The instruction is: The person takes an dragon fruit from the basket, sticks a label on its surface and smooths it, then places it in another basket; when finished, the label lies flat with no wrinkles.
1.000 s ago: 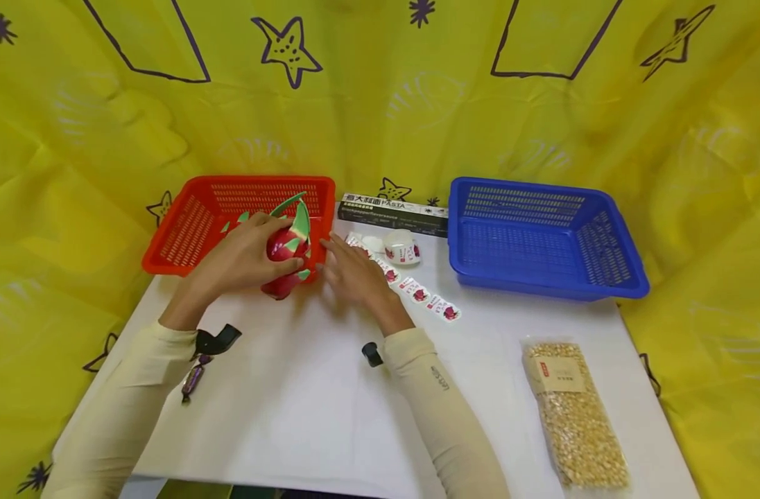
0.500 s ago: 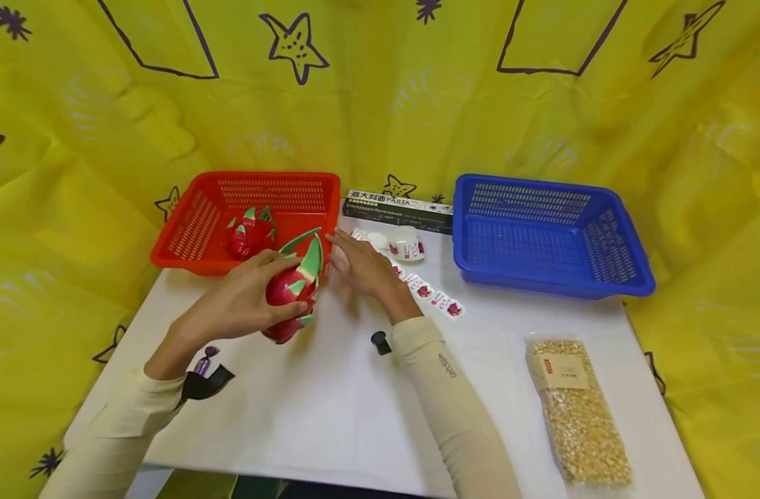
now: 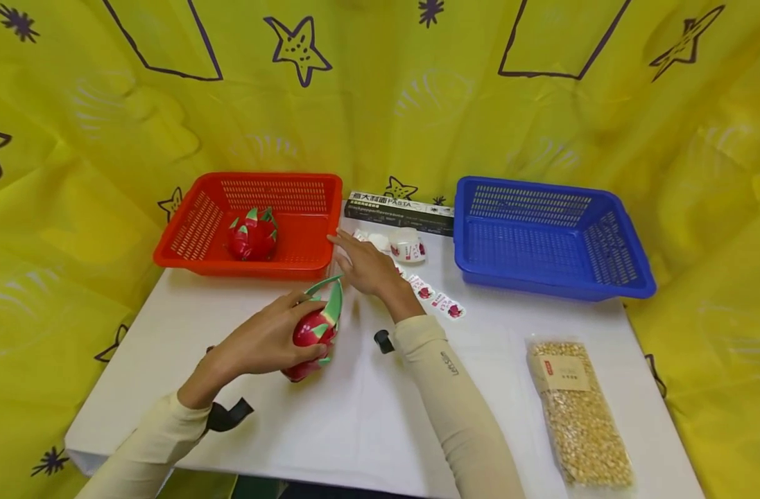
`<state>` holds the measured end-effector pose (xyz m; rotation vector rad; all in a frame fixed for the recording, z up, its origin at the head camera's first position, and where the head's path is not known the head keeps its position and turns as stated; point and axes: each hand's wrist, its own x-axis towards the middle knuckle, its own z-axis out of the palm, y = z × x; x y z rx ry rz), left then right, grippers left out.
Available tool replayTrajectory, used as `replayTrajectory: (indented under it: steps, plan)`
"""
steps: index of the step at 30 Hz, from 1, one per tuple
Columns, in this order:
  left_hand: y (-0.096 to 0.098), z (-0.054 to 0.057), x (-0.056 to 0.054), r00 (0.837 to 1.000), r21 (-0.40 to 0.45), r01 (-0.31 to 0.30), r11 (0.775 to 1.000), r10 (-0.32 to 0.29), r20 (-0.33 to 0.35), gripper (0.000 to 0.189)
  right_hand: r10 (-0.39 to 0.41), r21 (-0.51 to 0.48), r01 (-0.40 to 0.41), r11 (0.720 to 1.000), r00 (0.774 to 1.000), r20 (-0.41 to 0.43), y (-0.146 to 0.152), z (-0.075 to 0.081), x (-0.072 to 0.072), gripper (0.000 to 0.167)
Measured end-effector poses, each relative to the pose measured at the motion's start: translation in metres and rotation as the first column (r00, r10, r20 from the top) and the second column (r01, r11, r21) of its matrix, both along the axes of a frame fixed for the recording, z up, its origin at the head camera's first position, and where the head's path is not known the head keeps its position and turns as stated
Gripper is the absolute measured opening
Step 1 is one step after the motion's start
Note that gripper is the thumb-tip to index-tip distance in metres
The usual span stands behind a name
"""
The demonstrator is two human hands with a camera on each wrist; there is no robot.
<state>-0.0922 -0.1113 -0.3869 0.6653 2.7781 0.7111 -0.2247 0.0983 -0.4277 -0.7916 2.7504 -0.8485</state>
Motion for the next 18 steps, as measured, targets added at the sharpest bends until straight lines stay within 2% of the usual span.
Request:
replayTrajectory:
  steps: [6, 10, 18]
  plan:
    - [0.007, -0.016, 0.000, 1.000, -0.031, -0.014, 0.999, 0.015, 0.025, 0.070, 0.013, -0.021, -0.013, 1.000, 1.000, -0.006, 0.001, -0.001, -0.001, 0.052]
    - [0.013, -0.026, -0.007, 0.999, -0.068, -0.021, 0.997, 0.023, 0.027, 0.069, 0.010, -0.023, -0.010, 1.000, 1.000, -0.001, 0.000, -0.003, -0.001, 0.053]
    - [0.027, -0.031, -0.022, 1.000, -0.103, -0.015, 0.995, 0.017, 0.021, 0.066, -0.018, -0.009, 0.019, 1.000, 1.000, 0.005, -0.003, -0.001, 0.002, 0.056]
